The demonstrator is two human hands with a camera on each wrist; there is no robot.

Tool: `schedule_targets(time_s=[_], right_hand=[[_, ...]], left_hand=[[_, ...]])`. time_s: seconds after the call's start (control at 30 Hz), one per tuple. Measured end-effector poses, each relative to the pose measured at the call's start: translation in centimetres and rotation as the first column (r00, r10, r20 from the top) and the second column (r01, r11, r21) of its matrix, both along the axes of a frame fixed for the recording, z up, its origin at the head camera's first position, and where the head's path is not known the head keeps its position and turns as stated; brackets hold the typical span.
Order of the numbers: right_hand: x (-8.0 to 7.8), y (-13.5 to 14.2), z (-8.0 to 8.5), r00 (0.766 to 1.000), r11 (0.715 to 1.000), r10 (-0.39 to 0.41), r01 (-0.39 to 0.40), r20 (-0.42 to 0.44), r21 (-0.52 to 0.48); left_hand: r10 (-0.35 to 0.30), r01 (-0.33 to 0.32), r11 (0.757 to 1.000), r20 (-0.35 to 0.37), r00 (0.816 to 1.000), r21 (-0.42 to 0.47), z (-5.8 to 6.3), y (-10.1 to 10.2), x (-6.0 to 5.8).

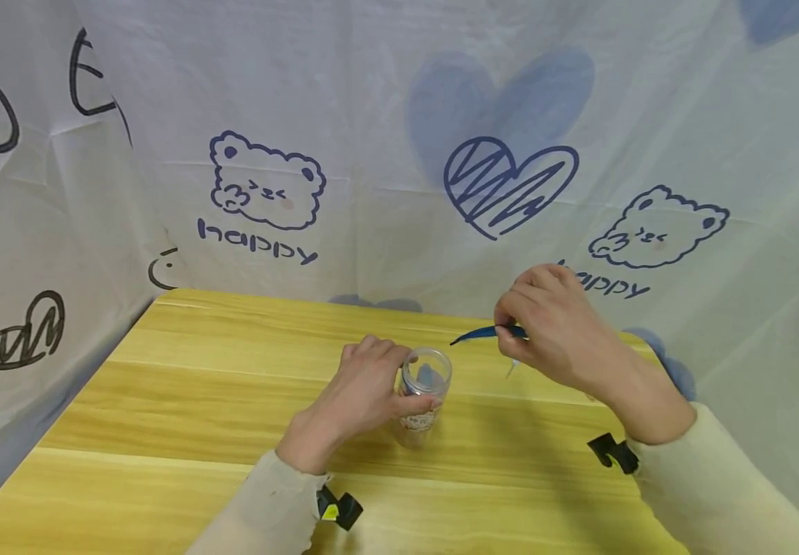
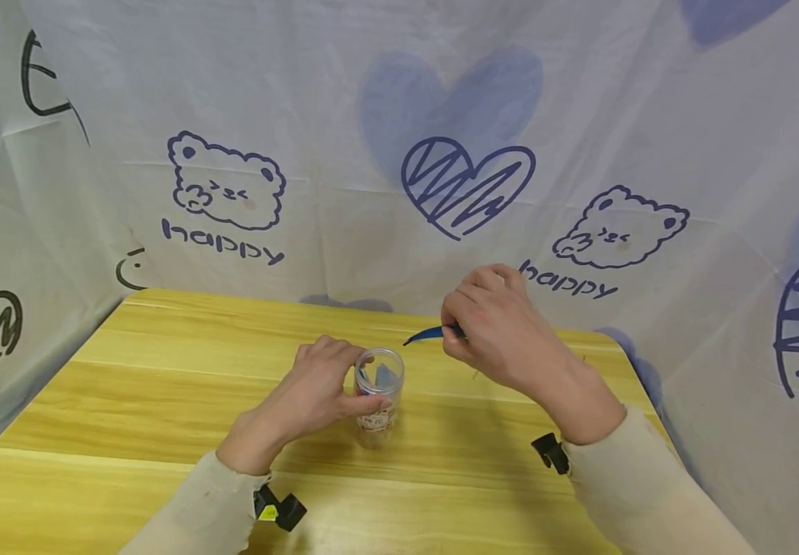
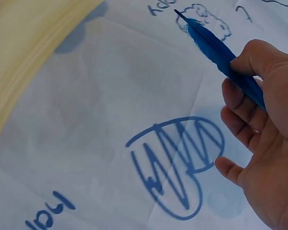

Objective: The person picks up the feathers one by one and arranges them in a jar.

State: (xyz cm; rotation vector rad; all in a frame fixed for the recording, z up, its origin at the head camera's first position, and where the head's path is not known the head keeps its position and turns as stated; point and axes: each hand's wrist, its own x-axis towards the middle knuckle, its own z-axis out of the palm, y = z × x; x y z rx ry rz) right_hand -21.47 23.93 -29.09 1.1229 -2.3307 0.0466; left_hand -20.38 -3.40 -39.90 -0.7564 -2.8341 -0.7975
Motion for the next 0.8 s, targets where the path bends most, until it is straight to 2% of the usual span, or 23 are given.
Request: schedule_targets(time_s=[0.3,0.5,0.8], right_hand=[[0.7,-2.3,1.1,0.999,0.998,0.018,-0.02,0.043,0.056],[0.6,-3.6,0.6,0.999,0.989,-0.009,0.003,0.043,0.146],[0.4,-4.9,-0.7,0.999,0.968,-0.035,0.034,-0.001,0.25]], left_hand=[[-0.002,0.002,1.0,-0.014,1.0,-0.007,0.0,0.0,-0.1],[0.0,0.0,1.0,-0.017,1.0,-0.017,0.0,0.0,-0.1],[-0.004,0.003,1.0,-0.034,0.999,-0.024,0.0,0.2,-0.1]])
